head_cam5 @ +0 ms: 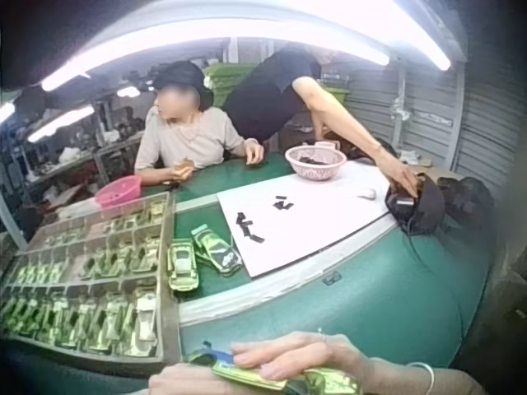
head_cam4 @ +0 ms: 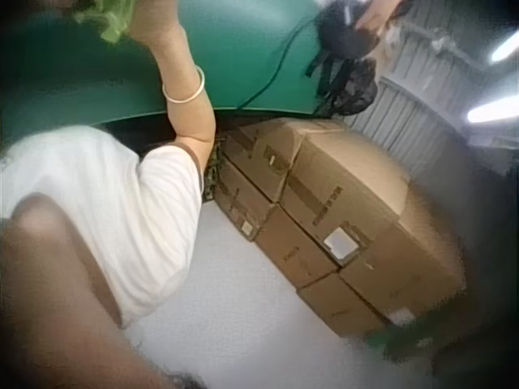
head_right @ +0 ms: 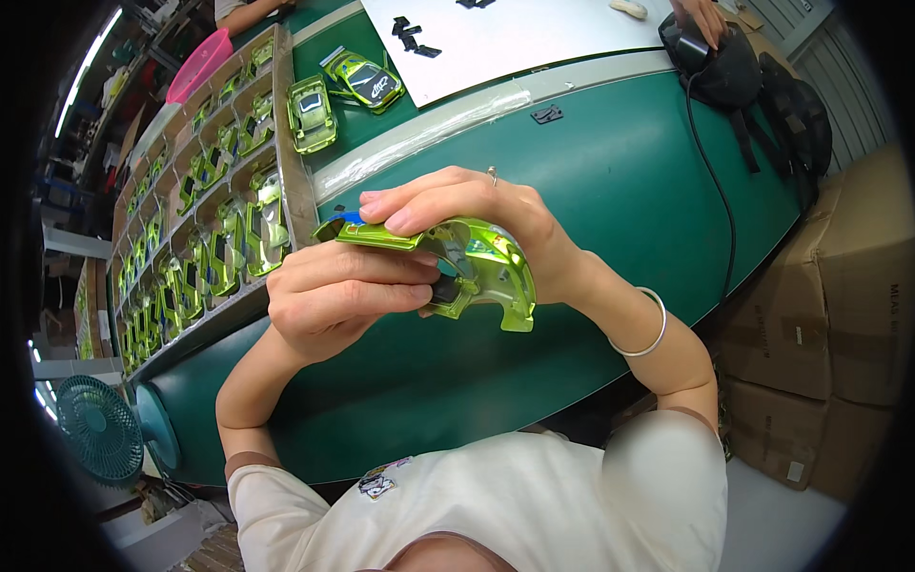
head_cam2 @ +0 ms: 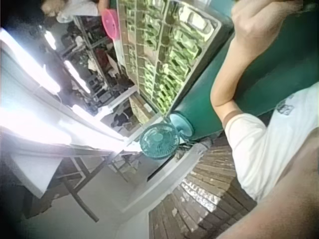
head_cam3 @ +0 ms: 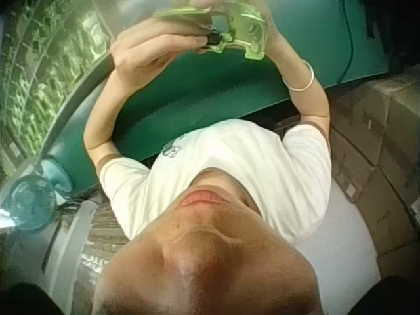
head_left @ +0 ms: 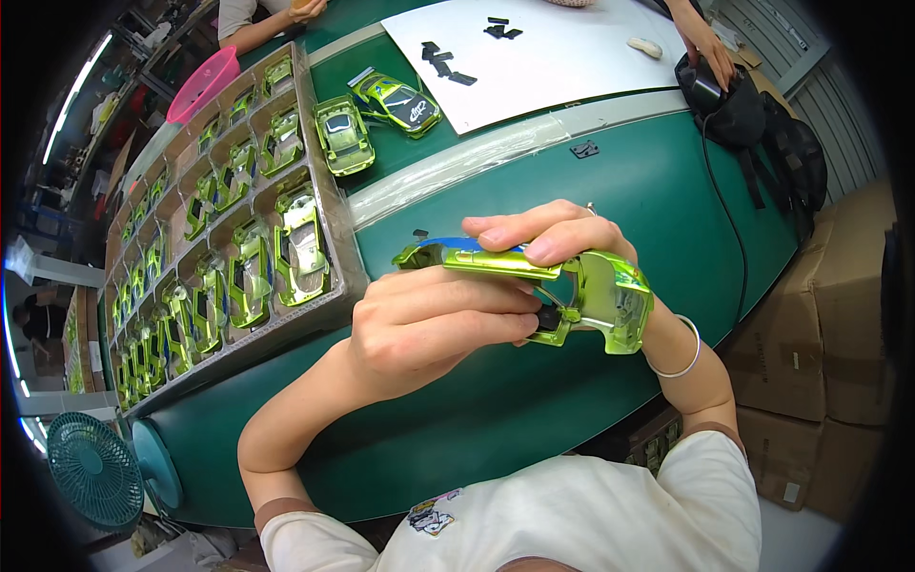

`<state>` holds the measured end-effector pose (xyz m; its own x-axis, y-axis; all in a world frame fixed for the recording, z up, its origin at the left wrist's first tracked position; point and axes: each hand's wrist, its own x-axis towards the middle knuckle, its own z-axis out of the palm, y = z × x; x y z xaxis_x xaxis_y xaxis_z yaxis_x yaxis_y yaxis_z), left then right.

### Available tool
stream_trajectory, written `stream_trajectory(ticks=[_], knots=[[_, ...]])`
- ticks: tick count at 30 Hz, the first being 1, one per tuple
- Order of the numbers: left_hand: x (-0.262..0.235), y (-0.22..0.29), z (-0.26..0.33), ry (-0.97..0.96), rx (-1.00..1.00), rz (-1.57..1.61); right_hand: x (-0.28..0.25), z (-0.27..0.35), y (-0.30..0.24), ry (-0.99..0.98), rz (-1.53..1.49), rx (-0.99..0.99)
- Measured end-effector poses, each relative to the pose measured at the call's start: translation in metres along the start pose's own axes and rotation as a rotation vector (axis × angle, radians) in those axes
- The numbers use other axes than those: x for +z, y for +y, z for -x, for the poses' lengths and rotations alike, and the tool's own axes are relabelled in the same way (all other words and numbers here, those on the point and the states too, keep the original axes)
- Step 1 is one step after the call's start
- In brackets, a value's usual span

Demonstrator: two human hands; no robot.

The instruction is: The person assembles small green toy cars at a factory workstation. They pick up a car body, insert a black component into the interior, and place the finished unit into a cardboard tray. The process is repeated for multiple units throughout the clip.

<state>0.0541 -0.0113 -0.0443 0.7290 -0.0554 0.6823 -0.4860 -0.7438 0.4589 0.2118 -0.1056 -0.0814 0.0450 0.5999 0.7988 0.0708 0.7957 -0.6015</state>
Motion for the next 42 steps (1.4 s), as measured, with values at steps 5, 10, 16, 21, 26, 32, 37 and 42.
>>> stream_trajectory(ticks=[5, 10, 16, 21, 26, 32, 37, 42], knots=[[0.000, 0.003, -0.003, -0.017, -0.046, 0.052, -0.002, 0.000, 0.000, -0.006, 0.015, -0.002], [-0.004, -0.001, -0.003, -0.090, -0.039, 0.085, -0.004, -0.001, -0.001, -0.026, 0.053, 0.009], [-0.002, -0.005, 0.002, -0.092, -0.063, 0.118, -0.002, 0.000, -0.002, -0.044, 0.036, 0.059], [0.004, -0.002, 0.000, -0.015, -0.084, 0.044, -0.001, 0.002, -0.003, -0.023, -0.033, 0.144], [0.008, 0.001, 0.001, 0.035, -0.092, 0.031, -0.002, 0.002, -0.004, -0.021, -0.046, 0.169], [0.008, 0.004, -0.001, 0.038, -0.136, 0.069, -0.001, 0.002, -0.005, -0.009, -0.028, 0.171], [0.002, 0.006, -0.003, -0.010, -0.176, 0.124, -0.001, 0.000, -0.008, -0.036, -0.012, 0.175], [-0.007, 0.004, -0.003, -0.128, -0.162, 0.184, -0.001, 0.000, -0.007, -0.052, -0.031, 0.155]])
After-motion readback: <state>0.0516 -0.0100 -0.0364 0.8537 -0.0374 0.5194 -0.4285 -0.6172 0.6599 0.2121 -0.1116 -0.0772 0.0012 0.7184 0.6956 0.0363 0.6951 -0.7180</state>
